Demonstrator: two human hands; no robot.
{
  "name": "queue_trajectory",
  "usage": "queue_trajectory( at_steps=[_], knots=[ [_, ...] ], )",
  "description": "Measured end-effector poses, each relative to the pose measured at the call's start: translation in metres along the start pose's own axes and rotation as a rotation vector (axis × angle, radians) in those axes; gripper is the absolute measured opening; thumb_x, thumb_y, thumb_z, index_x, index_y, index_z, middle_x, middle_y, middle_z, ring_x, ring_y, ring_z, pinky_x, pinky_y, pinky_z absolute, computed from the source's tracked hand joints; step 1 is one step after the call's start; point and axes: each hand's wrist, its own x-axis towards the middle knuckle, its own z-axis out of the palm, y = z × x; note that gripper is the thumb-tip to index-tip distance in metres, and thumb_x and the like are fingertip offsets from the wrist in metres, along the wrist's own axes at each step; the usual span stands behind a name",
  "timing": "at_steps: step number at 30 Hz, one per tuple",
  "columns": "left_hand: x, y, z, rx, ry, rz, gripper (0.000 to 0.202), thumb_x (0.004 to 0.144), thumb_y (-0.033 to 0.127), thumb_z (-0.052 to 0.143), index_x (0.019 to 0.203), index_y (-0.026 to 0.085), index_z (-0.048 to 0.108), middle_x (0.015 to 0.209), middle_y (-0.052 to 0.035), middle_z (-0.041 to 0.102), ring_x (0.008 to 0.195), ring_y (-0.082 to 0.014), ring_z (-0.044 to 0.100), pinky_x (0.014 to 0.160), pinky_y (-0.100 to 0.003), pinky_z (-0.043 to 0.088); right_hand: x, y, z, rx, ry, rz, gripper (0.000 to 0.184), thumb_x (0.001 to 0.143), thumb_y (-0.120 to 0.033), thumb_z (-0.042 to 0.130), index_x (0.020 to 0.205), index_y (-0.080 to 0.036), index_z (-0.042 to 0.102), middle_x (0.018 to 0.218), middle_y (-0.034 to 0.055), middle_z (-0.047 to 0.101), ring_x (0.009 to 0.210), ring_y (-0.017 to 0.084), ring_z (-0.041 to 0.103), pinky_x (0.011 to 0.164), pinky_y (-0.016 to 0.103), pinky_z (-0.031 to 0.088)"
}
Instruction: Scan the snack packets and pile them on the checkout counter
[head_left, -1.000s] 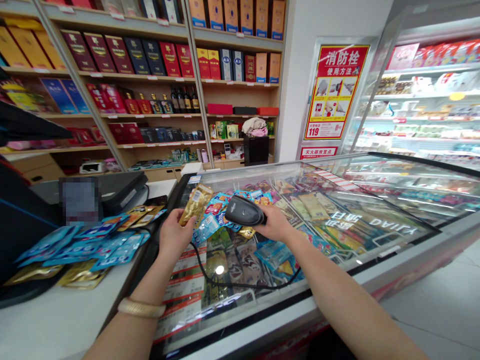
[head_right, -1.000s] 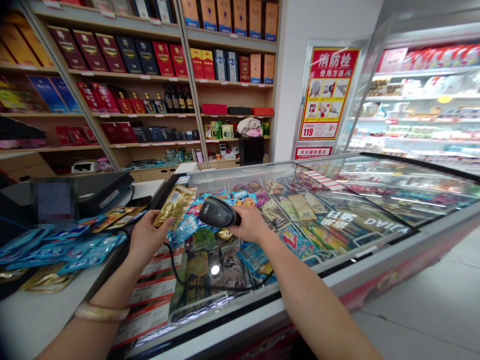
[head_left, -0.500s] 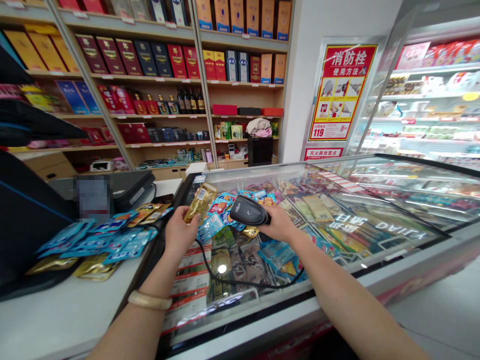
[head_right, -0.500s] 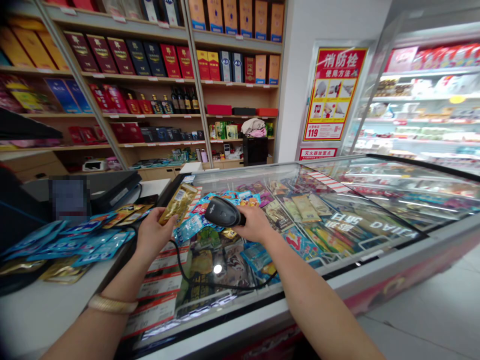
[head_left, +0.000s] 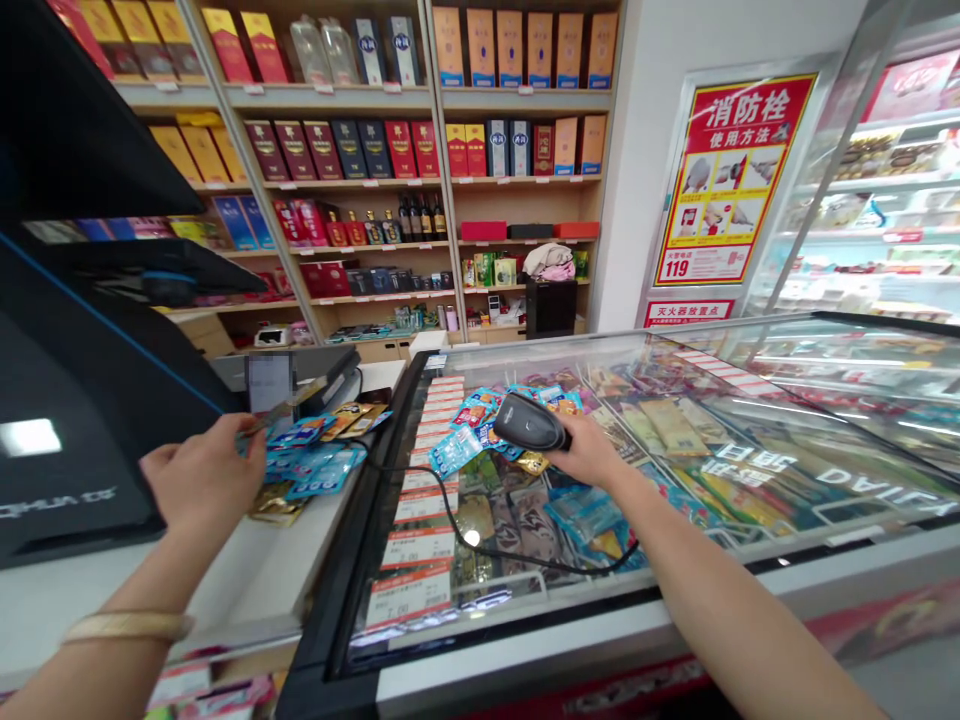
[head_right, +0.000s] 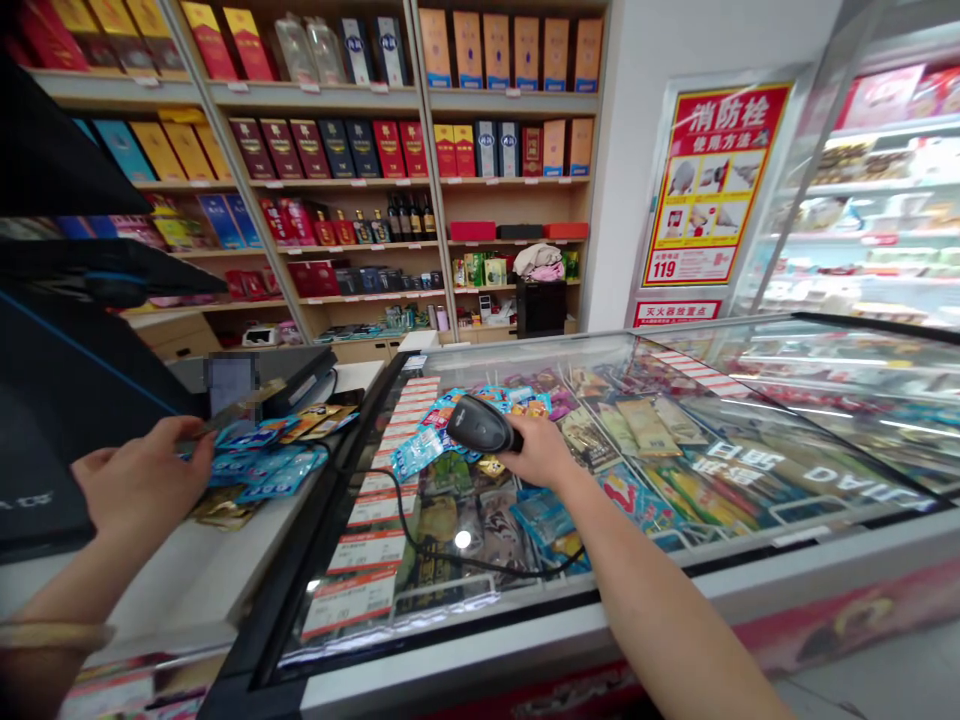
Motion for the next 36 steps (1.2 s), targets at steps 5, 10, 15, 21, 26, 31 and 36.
queue_trajectory(
  at_steps=[5,10,15,21,26,31,36],
  knots=[
    [0.015,-0.036,0.007,0.142,-0.063,0.13,0.048,0.092,0.032,0.025,0.108,0.016,0.067,0.104,-0.0128,0.071,0.088,-0.0252,0.061,0.086,-0.039,0.035,0.0,0.002,0.0,0.027,-0.006,0.017,0.029,0.07,-0.024,0.067,0.099,-0.02,0.071,0.089,0.0065,0.074,0.08,0.023,0.067,0.072,0.029,0.047],
    [0.016,-0.043,0.011,0.132,-0.159,0.189,0.046,0.086,0.02,0.033,0.116,0.019,0.067,0.135,-0.0108,0.061,0.116,-0.0299,0.052,0.089,-0.042,0.038,0.0,0.001,-0.001,0.01,-0.016,0.019,0.024,0.071,-0.025,0.065,0.094,-0.02,0.071,0.086,0.007,0.073,0.076,0.022,0.066,0.069,0.029,0.046],
    [0.006,-0.026,0.006,0.015,-0.174,0.073,0.054,0.084,0.025,0.036,0.134,0.015,0.055,0.144,-0.019,0.049,0.13,-0.0367,0.041,0.099,-0.053,0.036,0.001,0.0,-0.001,0.007,-0.009,0.025,0.026,0.071,-0.025,0.066,0.095,-0.019,0.07,0.085,0.007,0.073,0.076,0.023,0.066,0.069,0.029,0.046],
    [-0.004,0.021,-0.001,-0.268,-0.002,0.08,0.052,0.086,0.037,0.038,0.129,0.015,0.058,0.134,-0.0183,0.056,0.123,-0.0348,0.051,0.1,-0.053,0.04,0.001,0.002,-0.001,0.028,-0.021,0.03,0.027,0.07,-0.022,0.066,0.097,-0.02,0.07,0.088,0.0057,0.074,0.081,0.023,0.067,0.072,0.029,0.046],
    [-0.017,0.087,0.011,-0.472,-0.362,0.333,0.053,0.082,0.044,0.047,0.124,0.016,0.062,0.123,-0.0116,0.068,0.115,-0.0264,0.061,0.1,-0.036,0.044,0.002,0.002,0.0,0.018,-0.014,0.024,0.025,0.07,-0.022,0.067,0.095,-0.02,0.07,0.085,0.0051,0.073,0.078,0.022,0.067,0.069,0.028,0.045],
    [-0.033,0.144,0.023,-0.29,-0.596,0.407,0.066,0.07,0.058,0.06,0.125,0.021,0.063,0.136,-0.0138,0.06,0.126,-0.0339,0.053,0.103,-0.044,0.041,0.003,0.004,0.0,0.01,-0.009,0.025,0.021,0.07,-0.024,0.067,0.09,-0.02,0.069,0.084,0.0054,0.073,0.077,0.021,0.066,0.069,0.027,0.045],
    [-0.039,0.164,0.024,-0.185,-0.733,0.331,0.077,0.055,0.062,0.07,0.122,0.024,0.064,0.136,-0.0179,0.057,0.129,-0.0416,0.046,0.099,-0.051,0.041,0.004,0.002,-0.002,-0.035,-0.012,0.035,0.02,0.069,-0.025,0.067,0.088,-0.019,0.068,0.082,0.0059,0.072,0.073,0.021,0.065,0.066,0.027,0.043]
  ],
)
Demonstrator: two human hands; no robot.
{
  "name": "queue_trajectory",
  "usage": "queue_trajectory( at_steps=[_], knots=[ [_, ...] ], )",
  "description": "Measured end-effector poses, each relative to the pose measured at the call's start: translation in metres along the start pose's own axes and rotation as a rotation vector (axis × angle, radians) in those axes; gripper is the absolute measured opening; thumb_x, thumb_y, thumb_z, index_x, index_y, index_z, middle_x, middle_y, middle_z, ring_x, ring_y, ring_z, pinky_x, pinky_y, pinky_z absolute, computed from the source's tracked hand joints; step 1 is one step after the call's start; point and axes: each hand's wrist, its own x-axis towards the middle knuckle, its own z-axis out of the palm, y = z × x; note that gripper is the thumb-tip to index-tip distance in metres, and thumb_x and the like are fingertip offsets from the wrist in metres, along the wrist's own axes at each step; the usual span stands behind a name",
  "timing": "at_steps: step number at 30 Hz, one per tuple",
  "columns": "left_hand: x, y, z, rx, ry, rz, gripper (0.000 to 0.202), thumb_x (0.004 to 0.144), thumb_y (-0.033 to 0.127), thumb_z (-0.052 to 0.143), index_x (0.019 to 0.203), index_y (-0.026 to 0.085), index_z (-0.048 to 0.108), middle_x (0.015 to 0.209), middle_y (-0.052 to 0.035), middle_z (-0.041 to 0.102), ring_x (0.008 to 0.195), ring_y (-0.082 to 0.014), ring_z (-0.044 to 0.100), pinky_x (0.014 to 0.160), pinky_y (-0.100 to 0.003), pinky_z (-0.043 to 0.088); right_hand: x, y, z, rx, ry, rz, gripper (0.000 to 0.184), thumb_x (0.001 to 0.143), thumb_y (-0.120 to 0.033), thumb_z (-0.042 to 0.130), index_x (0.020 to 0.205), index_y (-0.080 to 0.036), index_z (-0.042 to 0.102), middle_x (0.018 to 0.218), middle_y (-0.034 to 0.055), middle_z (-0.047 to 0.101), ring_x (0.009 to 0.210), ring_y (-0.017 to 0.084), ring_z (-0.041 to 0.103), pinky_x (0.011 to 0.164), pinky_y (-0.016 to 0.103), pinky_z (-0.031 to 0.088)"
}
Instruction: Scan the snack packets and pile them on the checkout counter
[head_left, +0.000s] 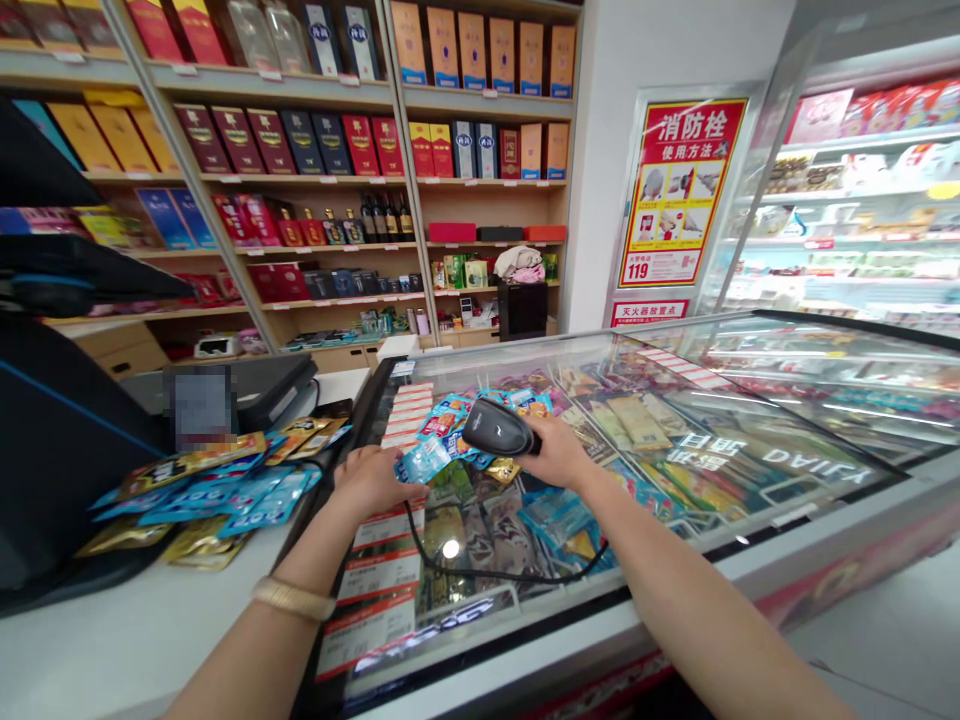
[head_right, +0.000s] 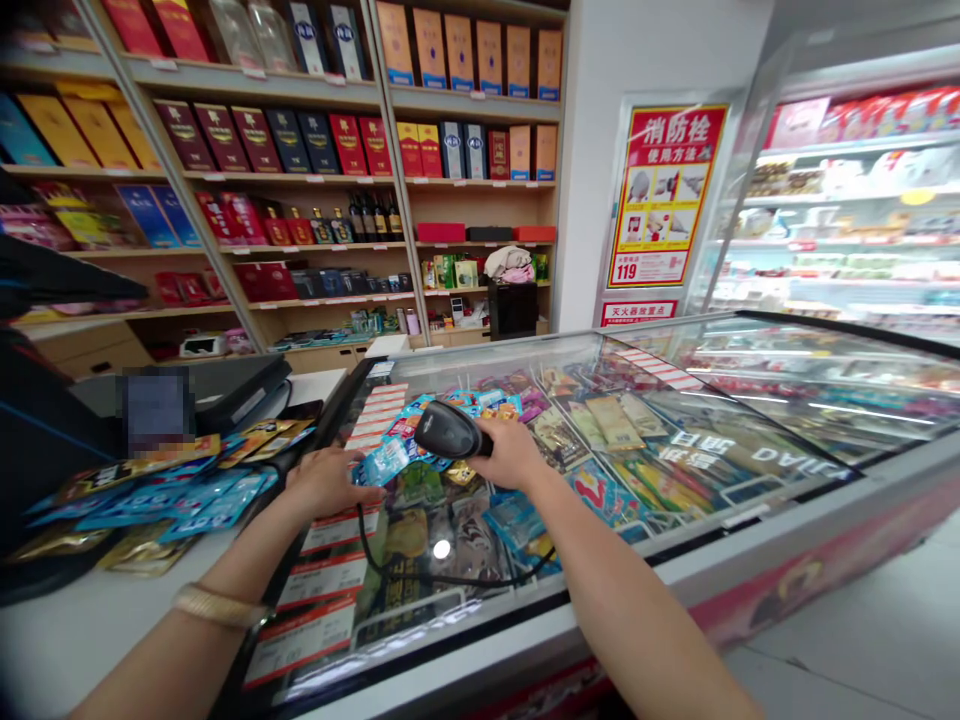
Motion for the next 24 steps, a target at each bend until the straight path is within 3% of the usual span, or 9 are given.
queue_trajectory(
  at_steps=[3,6,10,14,19,24],
  knots=[
    [-0.001,0.0,0.002,-0.064,0.03,-0.007,0.074,0.054,0.055,0.073,0.12,0.024,0.061,0.125,-0.0165,0.062,0.12,-0.0392,0.054,0.092,-0.047,0.045,0.0,-0.001,0.0,0.01,-0.001,0.003,0.021,0.069,-0.026,0.066,0.089,-0.02,0.068,0.082,0.0055,0.072,0.074,0.021,0.065,0.067,0.027,0.044],
    [0.0,-0.005,0.007,-0.238,0.073,0.026,0.073,0.058,0.048,0.071,0.123,0.019,0.053,0.104,-0.0121,0.069,0.096,-0.0307,0.064,0.081,-0.039,0.048,0.0,-0.002,0.001,0.031,-0.004,-0.004,0.02,0.07,-0.027,0.066,0.089,-0.019,0.068,0.083,0.0056,0.072,0.076,0.021,0.066,0.068,0.027,0.044],
    [0.002,-0.014,0.014,-0.528,0.18,0.093,0.068,0.063,0.041,0.067,0.125,0.019,0.049,0.086,-0.0032,0.067,0.074,-0.0213,0.063,0.071,-0.032,0.05,-0.001,-0.003,0.0,0.038,-0.017,-0.006,0.019,0.071,-0.027,0.066,0.089,-0.019,0.067,0.083,0.0057,0.072,0.077,0.021,0.066,0.069,0.027,0.045],
    [0.002,-0.019,0.013,-0.718,0.308,0.165,0.063,0.072,0.036,0.057,0.132,0.02,0.048,0.1,-0.0046,0.069,0.082,-0.0199,0.065,0.079,-0.032,0.052,0.0,-0.005,-0.003,0.042,-0.032,-0.009,0.02,0.072,-0.027,0.066,0.09,-0.02,0.067,0.086,0.006,0.073,0.08,0.022,0.067,0.071,0.027,0.046],
    [-0.002,-0.02,0.007,-0.686,0.489,0.11,0.063,0.079,0.035,0.048,0.141,0.021,0.045,0.128,-0.0094,0.062,0.113,-0.0244,0.061,0.097,-0.035,0.048,-0.001,-0.008,-0.004,0.002,-0.09,-0.052,0.013,0.072,-0.025,0.066,0.084,-0.021,0.064,0.082,0.0041,0.071,0.078,0.02,0.066,0.067,0.025,0.044],
    [-0.005,-0.015,0.005,-0.649,0.472,0.073,0.067,0.078,0.035,0.051,0.142,0.019,0.044,0.117,-0.01,0.067,0.095,-0.0251,0.066,0.086,-0.038,0.052,-0.001,-0.009,-0.002,-0.025,-0.1,-0.067,0.013,0.073,-0.027,0.066,0.083,-0.021,0.064,0.078,0.0032,0.07,0.074,0.019,0.065,0.065,0.024,0.041]
  ],
)
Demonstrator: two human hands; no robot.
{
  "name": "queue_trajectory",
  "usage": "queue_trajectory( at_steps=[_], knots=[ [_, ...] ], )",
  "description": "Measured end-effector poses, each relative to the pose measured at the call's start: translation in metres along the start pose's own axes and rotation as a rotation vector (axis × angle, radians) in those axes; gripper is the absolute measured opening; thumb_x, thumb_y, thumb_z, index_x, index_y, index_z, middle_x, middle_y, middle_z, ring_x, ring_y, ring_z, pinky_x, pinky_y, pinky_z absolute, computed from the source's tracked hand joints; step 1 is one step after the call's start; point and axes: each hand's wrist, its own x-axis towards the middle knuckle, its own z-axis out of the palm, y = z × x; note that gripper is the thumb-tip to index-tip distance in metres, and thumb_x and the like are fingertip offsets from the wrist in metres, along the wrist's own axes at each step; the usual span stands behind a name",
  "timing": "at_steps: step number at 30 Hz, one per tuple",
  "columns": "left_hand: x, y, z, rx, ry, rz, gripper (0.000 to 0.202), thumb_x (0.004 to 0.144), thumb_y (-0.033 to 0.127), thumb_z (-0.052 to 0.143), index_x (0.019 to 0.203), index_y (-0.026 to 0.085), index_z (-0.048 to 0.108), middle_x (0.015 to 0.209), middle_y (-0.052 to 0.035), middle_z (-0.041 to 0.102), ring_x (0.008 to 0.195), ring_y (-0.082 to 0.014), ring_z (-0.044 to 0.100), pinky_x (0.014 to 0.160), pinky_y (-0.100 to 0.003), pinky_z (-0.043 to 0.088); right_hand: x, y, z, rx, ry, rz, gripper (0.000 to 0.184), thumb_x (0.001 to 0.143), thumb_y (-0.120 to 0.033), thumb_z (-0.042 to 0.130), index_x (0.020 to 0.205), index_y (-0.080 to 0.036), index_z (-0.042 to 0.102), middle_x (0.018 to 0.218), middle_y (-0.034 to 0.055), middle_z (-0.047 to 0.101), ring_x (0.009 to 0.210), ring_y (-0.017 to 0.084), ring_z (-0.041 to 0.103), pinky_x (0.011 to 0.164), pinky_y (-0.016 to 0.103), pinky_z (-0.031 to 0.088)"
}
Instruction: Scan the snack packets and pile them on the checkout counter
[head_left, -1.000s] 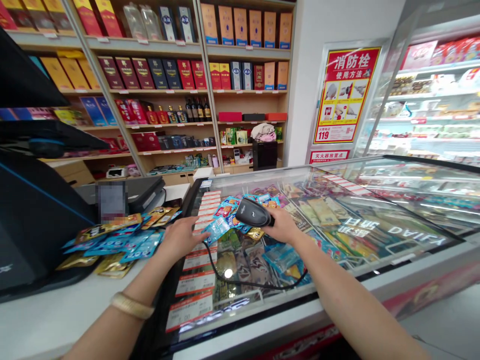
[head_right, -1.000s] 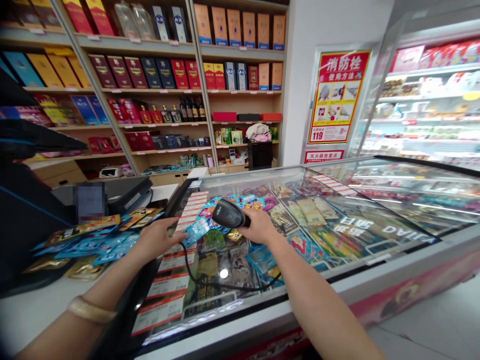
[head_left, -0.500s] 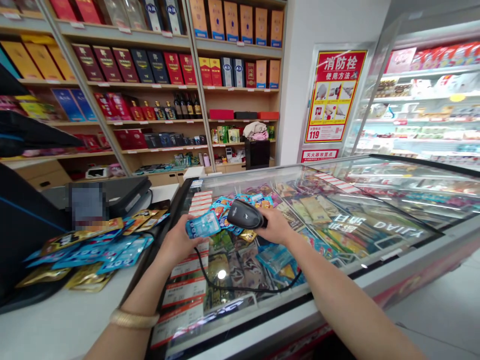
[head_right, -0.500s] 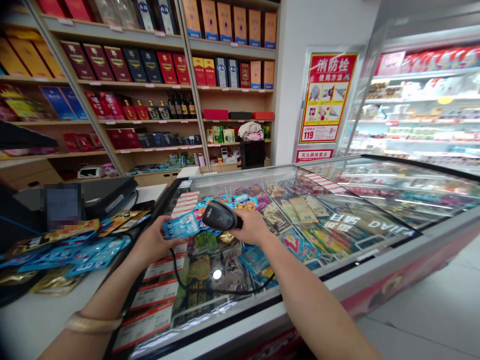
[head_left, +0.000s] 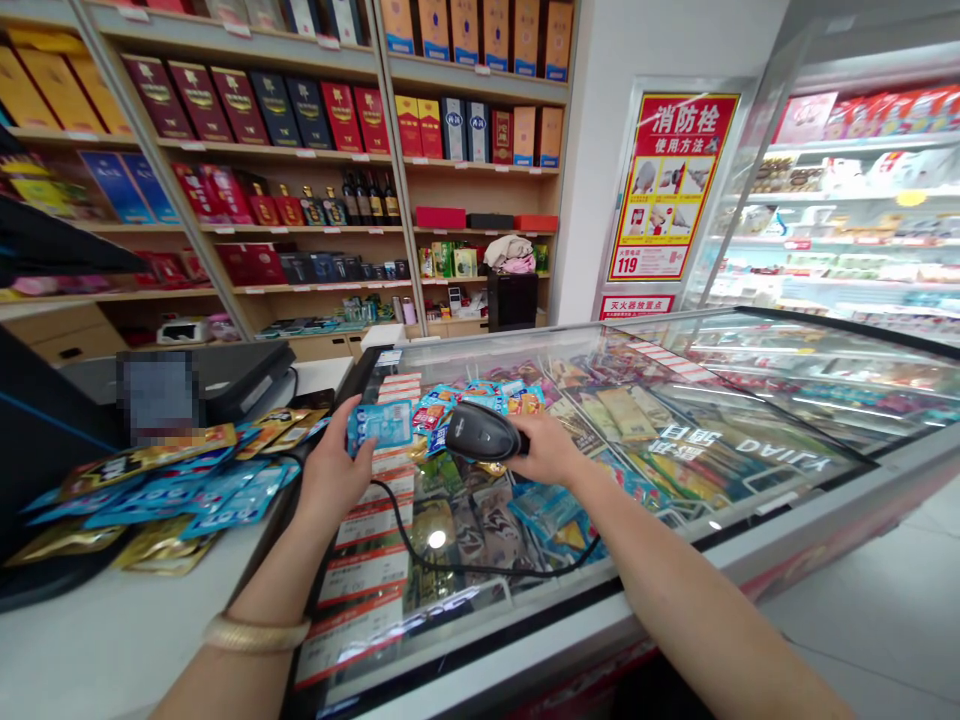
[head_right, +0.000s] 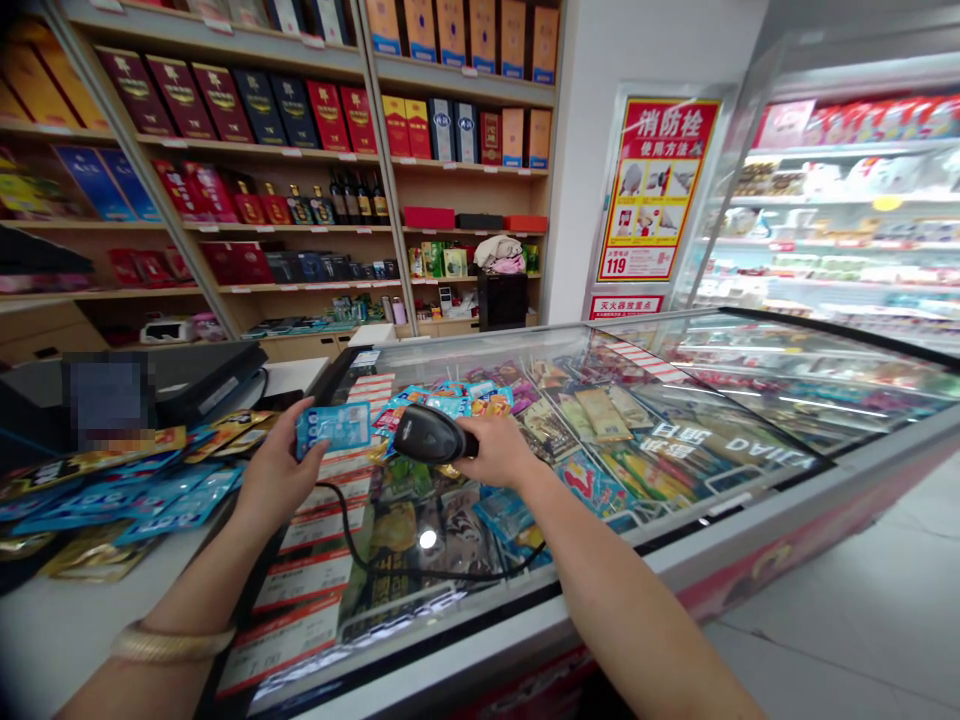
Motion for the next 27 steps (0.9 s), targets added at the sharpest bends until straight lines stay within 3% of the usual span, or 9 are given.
queue_trajectory(
  at_steps=[8,27],
  knots=[
    [-0.0026,0.007,-0.0015,0.05,-0.03,0.023,0.066,0.079,0.034,0.047,0.143,0.021,0.044,0.117,-0.0097,0.067,0.089,-0.0243,0.065,0.079,-0.035,0.052,0.0003,-0.0024,-0.0029,-0.002,-0.035,0.011,0.013,0.072,-0.025,0.066,0.084,-0.02,0.065,0.079,0.0033,0.07,0.072,0.018,0.063,0.065,0.024,0.041],
    [-0.0046,0.0077,-0.0013,0.05,-0.011,0.009,0.066,0.078,0.033,0.049,0.143,0.022,0.044,0.111,-0.008,0.068,0.088,-0.0238,0.065,0.078,-0.033,0.05,0.0003,-0.0011,-0.0019,0.022,-0.036,0.013,0.016,0.073,-0.025,0.066,0.088,-0.02,0.066,0.084,0.0043,0.072,0.077,0.019,0.066,0.067,0.025,0.043]
  ],
)
